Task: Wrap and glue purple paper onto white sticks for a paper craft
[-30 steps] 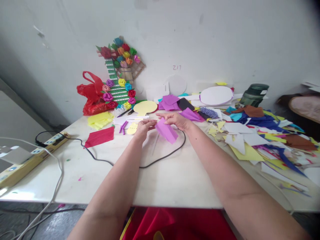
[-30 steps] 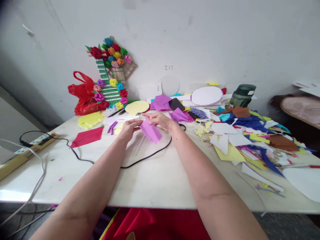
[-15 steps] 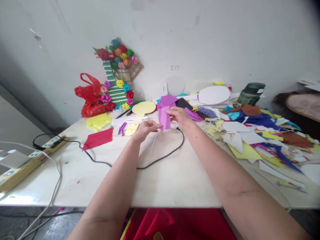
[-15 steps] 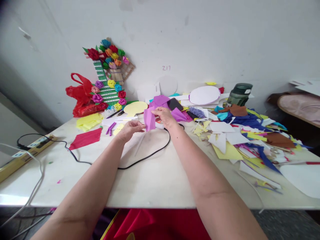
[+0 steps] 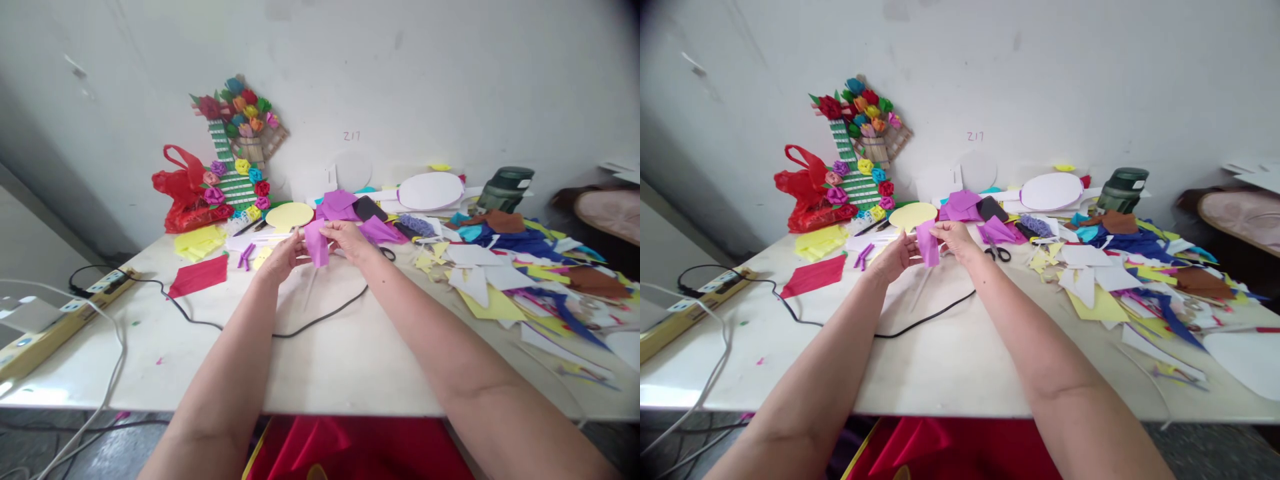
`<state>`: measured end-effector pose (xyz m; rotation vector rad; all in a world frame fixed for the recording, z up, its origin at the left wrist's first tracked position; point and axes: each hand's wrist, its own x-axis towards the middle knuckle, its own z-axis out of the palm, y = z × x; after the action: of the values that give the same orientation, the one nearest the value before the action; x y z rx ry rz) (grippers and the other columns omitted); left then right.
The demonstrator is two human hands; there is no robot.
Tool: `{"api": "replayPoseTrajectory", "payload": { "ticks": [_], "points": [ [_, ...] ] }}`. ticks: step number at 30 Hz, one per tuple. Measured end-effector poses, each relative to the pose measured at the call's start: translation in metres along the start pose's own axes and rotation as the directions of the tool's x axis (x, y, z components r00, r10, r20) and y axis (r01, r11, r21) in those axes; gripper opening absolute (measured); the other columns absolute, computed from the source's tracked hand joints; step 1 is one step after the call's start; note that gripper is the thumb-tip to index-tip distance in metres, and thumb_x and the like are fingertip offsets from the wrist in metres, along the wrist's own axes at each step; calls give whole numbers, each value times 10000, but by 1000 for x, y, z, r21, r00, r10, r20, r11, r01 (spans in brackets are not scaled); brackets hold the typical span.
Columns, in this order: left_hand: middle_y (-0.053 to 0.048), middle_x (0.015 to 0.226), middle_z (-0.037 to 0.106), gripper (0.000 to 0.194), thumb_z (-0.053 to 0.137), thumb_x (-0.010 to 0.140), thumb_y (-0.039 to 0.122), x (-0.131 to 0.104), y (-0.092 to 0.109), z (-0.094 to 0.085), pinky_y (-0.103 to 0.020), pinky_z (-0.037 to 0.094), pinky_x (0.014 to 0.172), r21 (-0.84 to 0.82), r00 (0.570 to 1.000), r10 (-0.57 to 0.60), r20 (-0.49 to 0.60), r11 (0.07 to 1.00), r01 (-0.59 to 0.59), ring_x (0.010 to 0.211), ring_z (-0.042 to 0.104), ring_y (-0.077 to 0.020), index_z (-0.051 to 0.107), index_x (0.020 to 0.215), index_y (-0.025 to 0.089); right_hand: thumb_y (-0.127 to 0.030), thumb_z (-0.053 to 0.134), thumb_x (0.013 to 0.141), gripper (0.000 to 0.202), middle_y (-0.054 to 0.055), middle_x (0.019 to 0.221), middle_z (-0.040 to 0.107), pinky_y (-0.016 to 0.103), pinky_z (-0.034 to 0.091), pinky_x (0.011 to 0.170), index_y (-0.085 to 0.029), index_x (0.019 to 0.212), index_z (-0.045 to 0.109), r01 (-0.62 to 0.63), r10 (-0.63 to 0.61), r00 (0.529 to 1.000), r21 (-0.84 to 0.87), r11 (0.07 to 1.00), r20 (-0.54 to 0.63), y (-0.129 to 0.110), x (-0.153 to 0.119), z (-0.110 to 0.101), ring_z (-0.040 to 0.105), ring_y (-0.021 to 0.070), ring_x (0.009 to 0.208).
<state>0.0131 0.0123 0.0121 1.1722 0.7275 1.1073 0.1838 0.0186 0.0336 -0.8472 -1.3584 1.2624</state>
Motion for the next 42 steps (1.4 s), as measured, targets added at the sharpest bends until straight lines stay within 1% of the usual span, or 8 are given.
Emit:
{"api": "replayPoseTrajectory", "payload": {
  "ticks": [5,12,16,19,23,28,35,42],
  "points": [
    [-5,627,587,251,752,565,328,-2,-2,-3,-200,414,524,0,996,63,-69,998,-63,525,514,-80,625,684,147,-292,647,645,164,-14,567,533,193,384,391,-159,617,555,39,-38,999,-75,996,10,8,2,3,464,71,445],
    [33,539,522,298,752,545,363,0,8,-11,-198,424,499,55,931,257,-259,966,-251,473,486,-69,549,604,153,-242,573,712,87,34,701,640,245,463,556,-168,722,617,48,-57,998,-348,936,-15,11,2,8,593,135,641],
    [22,588,570,310,748,545,376,5,13,-23,-189,411,482,11,827,375,-420,913,-408,481,503,-72,591,705,162,-179,539,726,207,53,1014,655,340,415,868,-195,878,678,261,-200,965,-708,656,171,16,3,13,577,193,962],
    [18,591,581,307,747,545,369,5,15,-29,-193,418,502,-15,795,389,-466,895,-446,505,522,-79,598,717,164,-210,510,765,240,31,1163,597,387,314,974,-232,925,687,372,-153,928,-838,398,340,22,1,22,488,222,1117],
    [30,558,555,290,748,539,354,1,15,-26,-198,417,526,-33,803,376,-462,898,-439,499,509,-71,584,671,155,-266,425,838,285,-1,1286,505,447,202,1024,-279,987,668,420,-9,904,-883,211,428,30,-5,38,364,230,1237],
    [28,591,571,292,745,538,346,1,11,-20,-197,403,526,-38,832,368,-415,907,-420,510,506,-68,596,699,154,-296,356,875,328,-15,1330,455,512,99,1037,-289,1045,636,382,141,902,-906,181,408,40,-8,47,276,244,1291],
    [25,626,585,304,742,537,327,1,6,-18,-188,365,488,-31,860,361,-361,917,-398,505,494,-66,608,754,161,-231,494,796,214,40,1058,651,376,249,965,-221,861,698,462,-43,886,-871,165,462,41,-8,44,484,232,1078],
    [33,563,552,246,732,549,311,3,1,-18,-204,341,470,-37,874,328,-358,930,-364,465,468,-64,611,696,155,-170,502,745,214,108,835,676,355,324,842,-193,786,711,366,-97,930,-920,142,355,45,-7,48,558,243,848]
  ]
}}
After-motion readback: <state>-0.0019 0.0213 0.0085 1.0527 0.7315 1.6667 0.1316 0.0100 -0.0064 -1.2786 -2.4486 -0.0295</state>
